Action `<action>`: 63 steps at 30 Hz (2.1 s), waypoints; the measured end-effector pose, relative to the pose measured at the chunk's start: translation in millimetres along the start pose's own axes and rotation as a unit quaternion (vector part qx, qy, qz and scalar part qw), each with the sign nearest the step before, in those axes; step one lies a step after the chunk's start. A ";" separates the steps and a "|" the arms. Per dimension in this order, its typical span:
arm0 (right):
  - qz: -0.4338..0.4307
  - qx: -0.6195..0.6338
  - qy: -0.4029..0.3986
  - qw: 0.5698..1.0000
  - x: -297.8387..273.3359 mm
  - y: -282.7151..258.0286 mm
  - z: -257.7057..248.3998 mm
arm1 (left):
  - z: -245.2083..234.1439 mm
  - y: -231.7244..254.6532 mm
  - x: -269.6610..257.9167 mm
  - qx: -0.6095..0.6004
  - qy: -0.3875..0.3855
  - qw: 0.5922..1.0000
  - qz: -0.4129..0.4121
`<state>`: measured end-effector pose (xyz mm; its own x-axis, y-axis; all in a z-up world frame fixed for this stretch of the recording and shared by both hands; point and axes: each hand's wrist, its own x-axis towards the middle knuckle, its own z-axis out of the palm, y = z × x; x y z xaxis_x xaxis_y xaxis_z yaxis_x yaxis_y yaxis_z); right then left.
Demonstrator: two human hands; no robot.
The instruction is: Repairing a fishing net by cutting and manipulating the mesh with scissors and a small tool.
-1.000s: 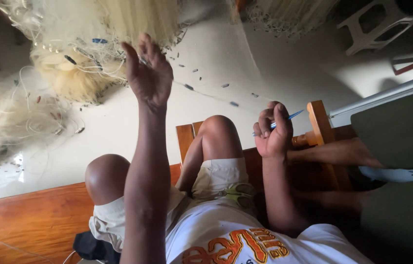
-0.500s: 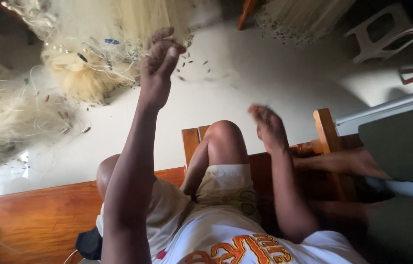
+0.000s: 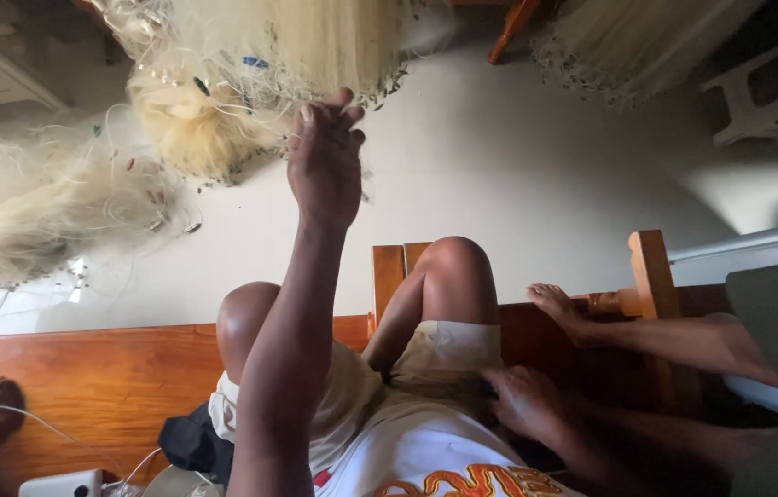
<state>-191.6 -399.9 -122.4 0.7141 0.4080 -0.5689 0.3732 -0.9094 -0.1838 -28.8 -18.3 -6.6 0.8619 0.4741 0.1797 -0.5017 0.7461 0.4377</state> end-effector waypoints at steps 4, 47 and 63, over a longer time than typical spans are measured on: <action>-0.039 -0.033 0.004 0.999 -1.1 14.0 20.2 | -0.4 0.4 -6.8 -0.020 -0.006 1.000 -0.022; -0.339 -0.084 0.539 0.767 72.9 -108.7 -284.7 | 17.1 6.6 -28.7 0.155 -0.054 0.981 0.107; -0.333 -0.023 0.493 0.803 87.2 -101.2 -285.9 | 42.1 16.3 -38.0 0.168 -0.037 0.976 0.134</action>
<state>2.3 -249.1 75.7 0.4601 0.6898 0.5591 0.8727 -0.4671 -0.1419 -66.6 -43.8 30.8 0.7124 0.5870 0.3845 -0.6679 0.3991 0.6281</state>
